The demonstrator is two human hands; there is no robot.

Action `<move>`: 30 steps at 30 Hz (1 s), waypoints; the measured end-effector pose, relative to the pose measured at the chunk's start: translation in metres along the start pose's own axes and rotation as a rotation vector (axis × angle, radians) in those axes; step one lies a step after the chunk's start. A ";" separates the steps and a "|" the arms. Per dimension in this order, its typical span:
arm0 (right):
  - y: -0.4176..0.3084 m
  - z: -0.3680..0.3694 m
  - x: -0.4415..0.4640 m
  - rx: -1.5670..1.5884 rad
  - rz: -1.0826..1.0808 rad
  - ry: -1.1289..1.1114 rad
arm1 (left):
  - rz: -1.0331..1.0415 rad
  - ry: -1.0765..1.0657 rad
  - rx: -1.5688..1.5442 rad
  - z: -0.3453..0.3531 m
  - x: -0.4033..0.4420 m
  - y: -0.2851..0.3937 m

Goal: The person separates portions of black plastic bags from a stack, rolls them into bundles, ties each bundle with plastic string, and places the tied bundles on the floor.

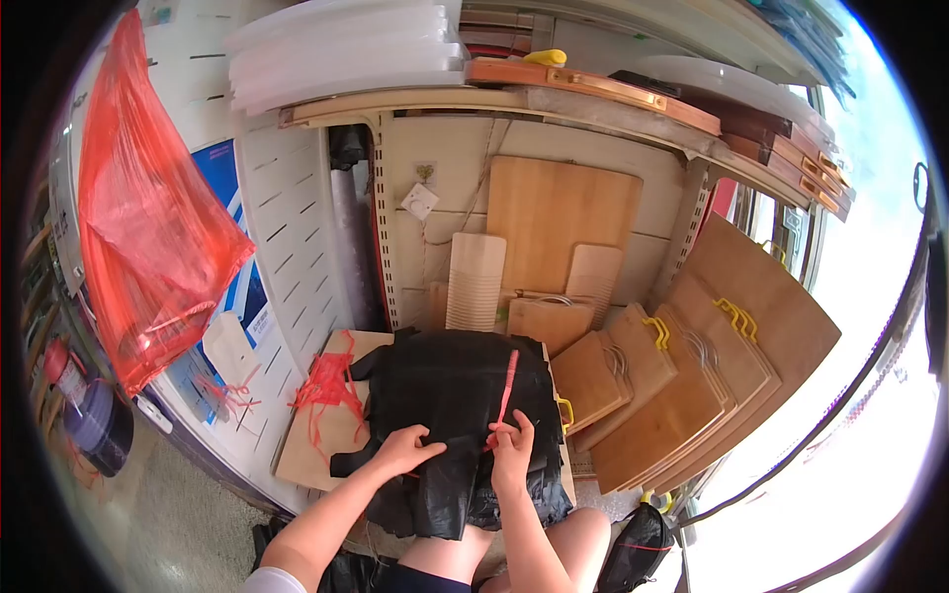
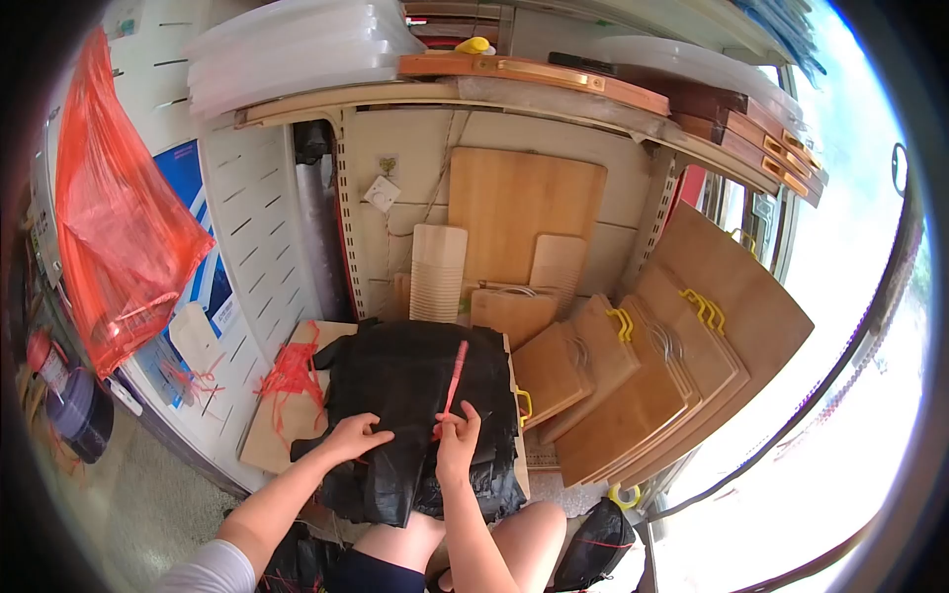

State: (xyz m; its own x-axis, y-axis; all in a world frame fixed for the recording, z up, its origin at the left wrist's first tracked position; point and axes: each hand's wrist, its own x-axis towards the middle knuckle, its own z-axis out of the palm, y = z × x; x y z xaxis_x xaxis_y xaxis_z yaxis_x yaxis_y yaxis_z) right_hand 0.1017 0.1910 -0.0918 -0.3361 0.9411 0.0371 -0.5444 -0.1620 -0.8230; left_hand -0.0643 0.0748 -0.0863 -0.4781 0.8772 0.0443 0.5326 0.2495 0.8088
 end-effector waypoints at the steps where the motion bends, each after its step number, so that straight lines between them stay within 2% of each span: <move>1: -0.003 0.002 -0.003 -0.001 -0.002 -0.009 | 0.032 0.003 0.050 -0.007 0.000 0.001; 3: 0.006 -0.002 -0.003 -0.033 0.053 -0.084 | -0.189 -0.143 -0.321 -0.033 0.009 0.005; 6: 0.015 0.004 -0.006 -0.129 0.090 -0.163 | -0.224 -0.162 -0.471 -0.061 0.017 0.011; 9: 0.019 0.016 -0.013 -0.462 0.049 -0.242 | -0.113 -0.142 -0.212 -0.061 0.005 0.051; 11: 0.023 0.027 -0.019 -0.678 -0.138 -0.292 | 0.159 -0.177 -0.053 -0.043 -0.004 0.066; 13: 0.025 0.030 -0.022 -0.868 -0.265 -0.367 | 0.249 -0.209 0.001 -0.021 -0.010 0.074; 14: 0.024 0.031 -0.024 -0.881 -0.177 -0.416 | 0.258 -0.194 0.052 -0.017 -0.009 0.077; 16: 0.022 0.023 -0.021 -0.689 -0.013 -0.502 | 0.277 -0.163 0.150 -0.011 -0.008 0.083; 19: 0.013 0.016 -0.019 -0.480 0.200 -0.575 | 0.385 -0.352 -0.075 -0.027 -0.013 0.103; 20: 0.007 0.014 -0.015 -0.442 0.251 -0.611 | 0.286 -0.399 -0.364 -0.028 -0.008 0.093; 21: 0.003 0.014 -0.012 -0.403 0.300 -0.649 | 0.241 -0.289 -0.443 -0.034 -0.006 0.089; 23: 0.011 0.010 -0.006 -0.332 0.342 -0.720 | 0.422 -0.040 -0.478 -0.038 0.010 0.065; 27: 0.018 -0.001 0.004 -0.415 0.340 -0.848 | 0.136 -0.321 -0.183 -0.029 0.010 0.021; 29: 0.019 -0.002 -0.001 -0.419 0.326 -0.825 | 0.142 -0.274 -0.193 -0.021 0.006 0.015; 30: 0.015 0.000 -0.004 -0.474 0.263 -0.833 | 0.274 -0.200 -0.040 -0.021 0.004 0.017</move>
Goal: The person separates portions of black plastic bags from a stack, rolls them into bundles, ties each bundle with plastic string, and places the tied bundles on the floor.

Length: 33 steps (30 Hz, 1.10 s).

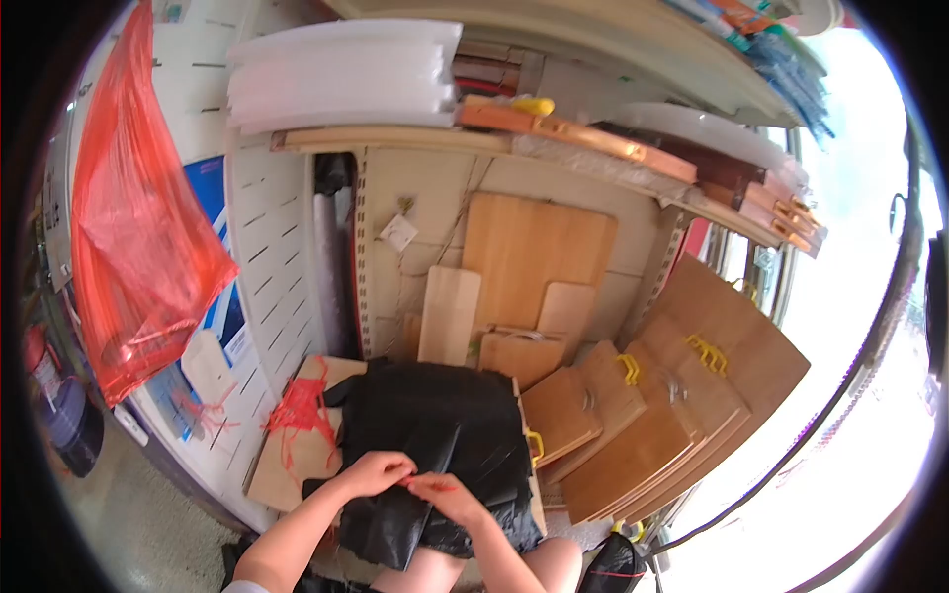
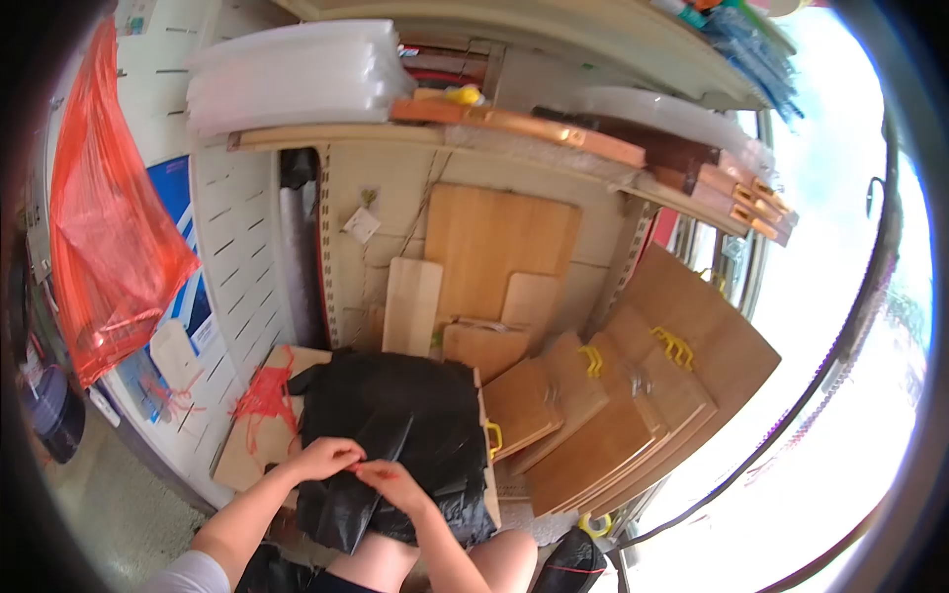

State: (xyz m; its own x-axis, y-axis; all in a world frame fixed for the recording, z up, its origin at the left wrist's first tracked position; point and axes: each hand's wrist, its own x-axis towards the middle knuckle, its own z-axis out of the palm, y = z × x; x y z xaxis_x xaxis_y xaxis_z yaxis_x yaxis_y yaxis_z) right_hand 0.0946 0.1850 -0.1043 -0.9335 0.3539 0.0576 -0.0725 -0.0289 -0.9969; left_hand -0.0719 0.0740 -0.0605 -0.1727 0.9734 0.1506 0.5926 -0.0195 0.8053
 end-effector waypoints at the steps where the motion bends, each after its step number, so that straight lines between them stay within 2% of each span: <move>1: -0.003 0.002 -0.001 -0.072 -0.033 0.014 | 0.115 0.054 0.172 -0.001 -0.002 0.003; 3: 0.004 0.002 0.004 -0.088 0.058 -0.006 | 0.187 0.104 0.335 -0.004 -0.002 0.008; 4: 0.009 0.002 0.008 -0.040 0.074 -0.020 | 0.223 0.159 0.320 -0.004 -0.003 0.008; 5: 0.013 -0.002 0.012 0.010 0.089 -0.034 | 0.078 0.181 0.132 -0.003 -0.007 0.013; 7: -0.002 -0.006 0.009 0.070 0.102 -0.058 | -0.132 0.091 0.007 -0.007 -0.016 0.022; 9: -0.010 -0.008 0.002 0.137 0.113 -0.077 | -0.093 -0.076 -0.071 -0.016 -0.023 0.032; 10: -0.012 -0.009 0.001 0.170 0.118 -0.086 | 0.071 -0.018 0.058 -0.017 -0.022 0.030; 11: -0.012 -0.009 0.001 0.200 0.126 -0.096 | -0.004 -0.035 -0.092 -0.015 -0.018 0.027; 13: 0.003 -0.002 0.009 0.134 -0.051 -0.036 | -0.164 -0.072 -0.388 -0.013 -0.009 0.020; 15: 0.018 0.005 0.020 0.043 -0.266 -0.012 | -0.236 -0.139 -0.335 -0.008 0.003 -0.004; 17: 0.002 0.015 0.019 -0.551 -0.445 0.220 | -0.307 -0.197 -0.332 -0.001 0.016 -0.030; 18: -0.007 0.020 0.017 -0.852 -0.519 0.335 | -0.288 -0.251 -0.192 -0.003 0.021 -0.031; 21: -0.020 0.024 0.010 -1.138 -0.558 0.408 | -0.316 -0.247 -0.437 -0.003 0.023 -0.027; 22: -0.019 0.022 0.010 -1.267 -0.646 0.504 | -0.303 -0.212 -0.474 -0.004 0.022 -0.023; 24: -0.028 0.019 0.009 -1.322 -0.623 0.535 | -0.279 -0.156 -0.550 -0.004 0.017 -0.013; 27: -0.012 0.008 0.011 -1.236 -0.539 0.499 | -0.104 0.114 0.100 0.002 0.012 0.004; 28: 0.000 0.005 0.016 -1.156 -0.600 0.478 | 0.170 0.280 0.374 0.007 0.014 -0.018; 29: 0.011 0.004 0.021 -1.191 -0.595 0.468 | 0.348 0.328 0.569 0.005 0.004 0.019; 30: 0.011 0.005 0.018 -1.268 -0.563 0.453 | 0.334 0.291 0.652 0.004 0.009 0.000; 32: 0.009 0.006 0.009 -1.253 -0.415 0.443 | 0.054 0.131 0.806 0.003 -0.023 0.101; 33: 0.015 0.003 0.010 -1.239 -0.343 0.417 | 0.038 0.115 0.795 0.001 -0.022 0.088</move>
State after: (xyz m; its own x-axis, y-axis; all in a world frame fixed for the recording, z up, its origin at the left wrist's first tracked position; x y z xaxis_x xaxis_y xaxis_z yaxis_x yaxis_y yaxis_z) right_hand 0.0828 0.1849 -0.1184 -0.7411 0.4343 0.5120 0.2893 0.8948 -0.3401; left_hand -0.0152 0.0511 0.0065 -0.1955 0.9449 0.2625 0.9750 0.1586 0.1554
